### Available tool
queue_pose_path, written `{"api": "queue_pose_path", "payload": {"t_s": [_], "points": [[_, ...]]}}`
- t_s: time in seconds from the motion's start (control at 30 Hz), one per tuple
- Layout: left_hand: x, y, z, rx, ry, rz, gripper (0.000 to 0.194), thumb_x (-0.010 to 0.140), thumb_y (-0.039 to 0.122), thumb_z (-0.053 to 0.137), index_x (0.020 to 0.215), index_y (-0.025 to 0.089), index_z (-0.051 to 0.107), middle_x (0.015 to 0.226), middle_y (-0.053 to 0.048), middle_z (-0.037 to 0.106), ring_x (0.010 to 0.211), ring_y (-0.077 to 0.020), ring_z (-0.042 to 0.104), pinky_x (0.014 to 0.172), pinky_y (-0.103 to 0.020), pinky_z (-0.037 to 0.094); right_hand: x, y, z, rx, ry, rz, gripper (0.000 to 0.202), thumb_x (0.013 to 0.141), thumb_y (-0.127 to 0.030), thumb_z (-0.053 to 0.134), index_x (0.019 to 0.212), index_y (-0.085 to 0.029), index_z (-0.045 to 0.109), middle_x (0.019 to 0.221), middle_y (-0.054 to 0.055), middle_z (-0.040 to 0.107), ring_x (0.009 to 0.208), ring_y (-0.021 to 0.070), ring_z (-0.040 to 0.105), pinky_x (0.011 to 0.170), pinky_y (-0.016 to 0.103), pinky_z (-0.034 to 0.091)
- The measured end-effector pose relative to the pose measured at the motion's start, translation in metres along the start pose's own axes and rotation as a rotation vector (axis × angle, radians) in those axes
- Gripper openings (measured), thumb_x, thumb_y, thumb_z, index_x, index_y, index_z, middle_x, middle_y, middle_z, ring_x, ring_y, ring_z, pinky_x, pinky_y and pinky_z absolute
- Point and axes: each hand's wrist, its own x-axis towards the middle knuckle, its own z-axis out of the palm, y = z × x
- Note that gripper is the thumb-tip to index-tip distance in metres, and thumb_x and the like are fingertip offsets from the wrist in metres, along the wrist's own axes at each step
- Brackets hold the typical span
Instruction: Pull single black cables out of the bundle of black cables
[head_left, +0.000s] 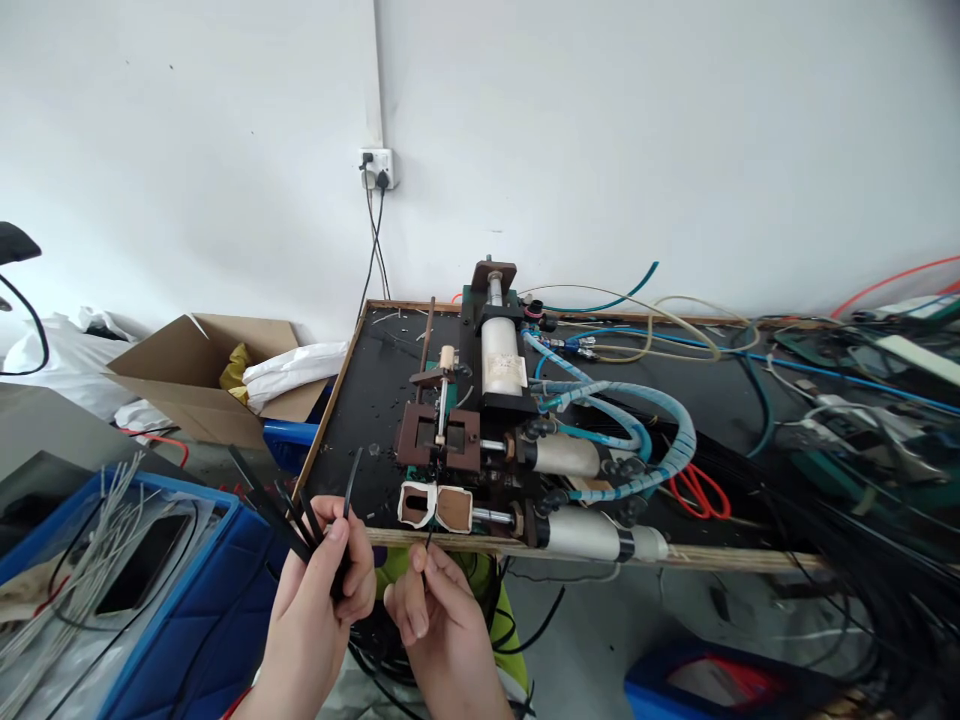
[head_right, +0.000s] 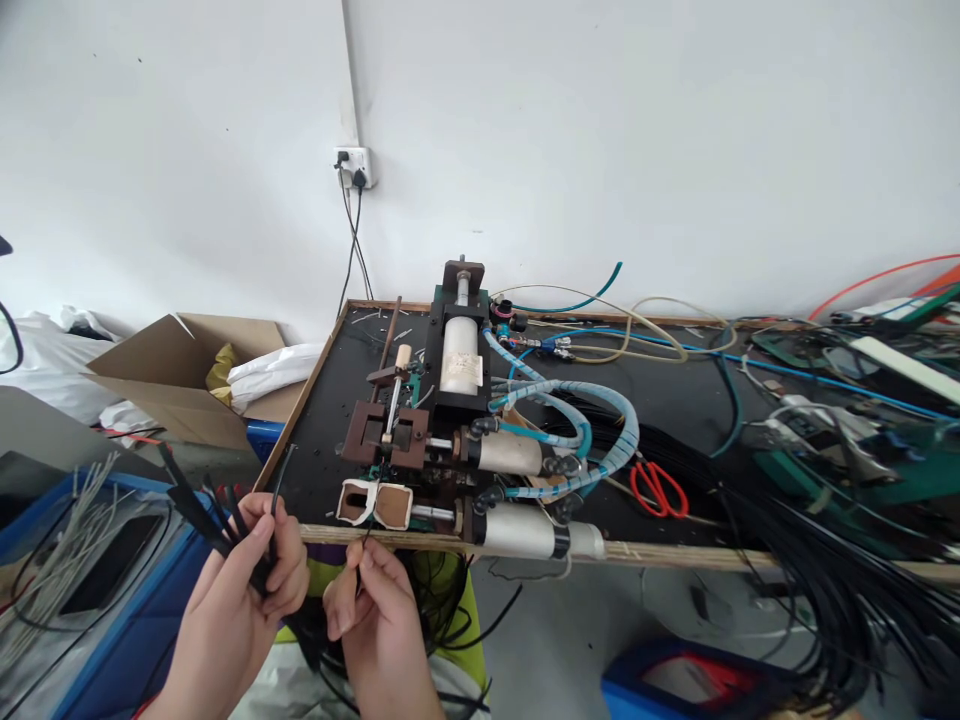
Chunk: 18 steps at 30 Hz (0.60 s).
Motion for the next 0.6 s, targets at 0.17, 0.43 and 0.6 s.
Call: {"api": "queue_pose_path", "payload": {"t_s": [0.17,0.43,0.6], "points": [[-0.002,-0.003,-0.003,0.002,-0.013,-0.004,0.023,0.1,0.042,0.068,0.092,0.024,0.055,0.057,0.009,0.042,0.046,-0.0086,0.026,0.043,-0.02,0.023,-0.001,-0.001,0.001,-0.049,0.041,-0.024,0.029,0.089,-0.045,0.08,0.085,-0.019,0.069,0.044,-0.008,0.05,0.042,0.0099,0.036,0.053,0.024,0.03],[-0.012,-0.007,-0.005,0.061,-0.033,0.026,0.038,0.095,0.054,0.074,0.086,0.023,0.052,0.057,0.01,0.037,0.047,-0.0071,0.022,0.043,-0.018,0.023,-0.017,-0.018,0.002,-0.667,0.18,-0.225,0.043,0.097,-0.06,0.067,0.097,-0.018,0.071,0.069,0.005,0.075,0.064,0.0197,0.066,0.066,0.03,0.052],[-0.02,-0.019,-0.015,0.096,-0.069,0.054,0.037,0.097,0.055,0.071,0.089,0.025,0.05,0.057,0.01,0.039,0.045,-0.0072,0.026,0.043,-0.018,0.024,-0.026,-0.032,0.018,-0.89,0.214,-0.216,0.046,0.098,-0.063,0.064,0.091,-0.018,0.071,0.073,0.007,0.078,0.07,0.0225,0.071,0.069,0.031,0.056]]}}
